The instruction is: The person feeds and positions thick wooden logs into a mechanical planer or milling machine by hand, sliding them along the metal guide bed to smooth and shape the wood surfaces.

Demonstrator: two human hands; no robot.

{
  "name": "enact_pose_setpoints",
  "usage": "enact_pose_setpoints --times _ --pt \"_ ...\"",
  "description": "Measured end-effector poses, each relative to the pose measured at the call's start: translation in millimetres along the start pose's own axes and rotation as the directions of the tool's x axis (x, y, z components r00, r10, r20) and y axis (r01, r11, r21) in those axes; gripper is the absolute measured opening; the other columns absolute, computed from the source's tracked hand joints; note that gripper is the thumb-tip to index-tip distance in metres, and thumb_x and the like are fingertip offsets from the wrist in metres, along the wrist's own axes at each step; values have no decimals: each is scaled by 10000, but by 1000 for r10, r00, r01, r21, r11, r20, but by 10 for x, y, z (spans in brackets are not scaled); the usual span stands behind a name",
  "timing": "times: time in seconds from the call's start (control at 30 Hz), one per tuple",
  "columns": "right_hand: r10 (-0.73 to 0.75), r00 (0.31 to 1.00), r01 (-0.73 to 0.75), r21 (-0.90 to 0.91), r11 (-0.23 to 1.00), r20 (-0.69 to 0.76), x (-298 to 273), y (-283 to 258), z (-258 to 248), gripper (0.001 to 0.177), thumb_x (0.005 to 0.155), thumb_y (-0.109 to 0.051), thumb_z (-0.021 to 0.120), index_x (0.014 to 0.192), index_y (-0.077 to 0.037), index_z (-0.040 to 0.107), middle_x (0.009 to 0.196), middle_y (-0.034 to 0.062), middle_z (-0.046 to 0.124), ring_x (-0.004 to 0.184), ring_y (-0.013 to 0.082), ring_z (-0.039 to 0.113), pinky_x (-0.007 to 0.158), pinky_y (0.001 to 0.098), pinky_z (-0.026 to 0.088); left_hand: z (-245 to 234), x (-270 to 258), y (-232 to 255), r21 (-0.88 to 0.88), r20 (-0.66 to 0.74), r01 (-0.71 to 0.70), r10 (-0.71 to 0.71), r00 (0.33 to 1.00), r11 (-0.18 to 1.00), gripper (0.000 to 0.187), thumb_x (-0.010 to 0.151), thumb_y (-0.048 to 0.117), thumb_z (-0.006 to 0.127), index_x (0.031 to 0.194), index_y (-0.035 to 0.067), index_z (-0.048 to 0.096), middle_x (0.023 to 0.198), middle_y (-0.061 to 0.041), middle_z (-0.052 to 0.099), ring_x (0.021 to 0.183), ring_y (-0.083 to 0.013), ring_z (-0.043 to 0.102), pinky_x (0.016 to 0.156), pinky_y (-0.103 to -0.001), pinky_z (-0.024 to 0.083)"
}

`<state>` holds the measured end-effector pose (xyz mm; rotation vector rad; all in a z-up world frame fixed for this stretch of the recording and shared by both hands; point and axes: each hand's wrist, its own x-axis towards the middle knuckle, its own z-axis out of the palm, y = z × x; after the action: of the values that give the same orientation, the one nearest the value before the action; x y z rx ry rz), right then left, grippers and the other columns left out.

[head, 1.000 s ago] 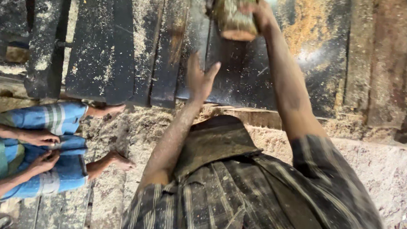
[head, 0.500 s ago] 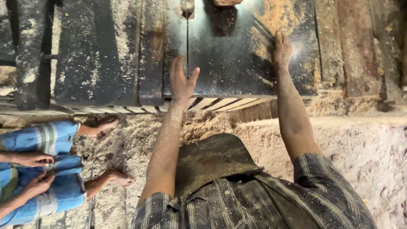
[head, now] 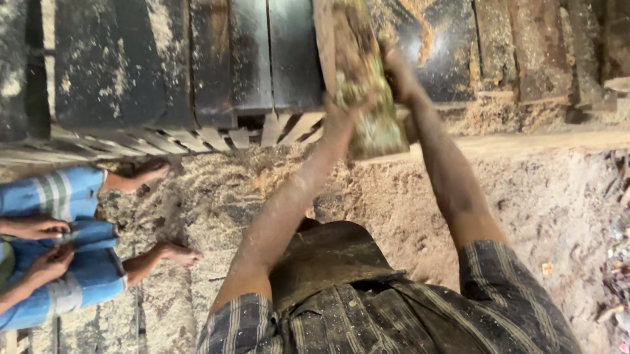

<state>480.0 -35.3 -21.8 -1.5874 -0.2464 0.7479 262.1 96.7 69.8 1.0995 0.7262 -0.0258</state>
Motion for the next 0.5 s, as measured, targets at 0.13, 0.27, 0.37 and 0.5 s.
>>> enact_pose_setpoints --times 0.13,0.27,0.37,0.5 --pt "-186 955 220 -134 966 230 -1402 -256 638 1083 779 -453 758 1651 -63 246 1665 203 366 1566 370 327 1294 561 252 100 -1200 -429 -42 -104 23 -27 994 999 1492 600 505 944 1622 83 -57 1704 -197 91 1551 -369 215 1250 -572 181" --pt "-39 999 47 -342 939 30 -2626 -497 1190 1163 805 -394 838 1694 -92 151 1743 251 201 1611 436 210 1297 613 231 -350 -1989 -931 -302 109 114 -84 990 946 1202 627 376 881 1576 46 220 1499 -246 485 1397 -391 491 1159 -559 376" --pt "-48 997 2 -622 783 -57 -3425 -499 1589 1175 821 -428 851 1710 -120 146 1758 275 -16 1633 443 85 1282 622 176 -725 -2592 -1552 -330 190 177 -119 975 927 1052 712 379 822 1561 74 280 1474 -201 514 1362 -345 511 1131 -535 417" --pt "-83 995 18 -732 682 -54 -4398 -202 2036 1262 667 -504 898 1666 -190 193 1681 285 -180 1566 472 95 1248 612 277 -1046 -3347 -2461 -677 513 447 -61 856 585 819 843 426 749 1484 24 437 1387 -231 573 1259 -385 599 1108 -510 524"
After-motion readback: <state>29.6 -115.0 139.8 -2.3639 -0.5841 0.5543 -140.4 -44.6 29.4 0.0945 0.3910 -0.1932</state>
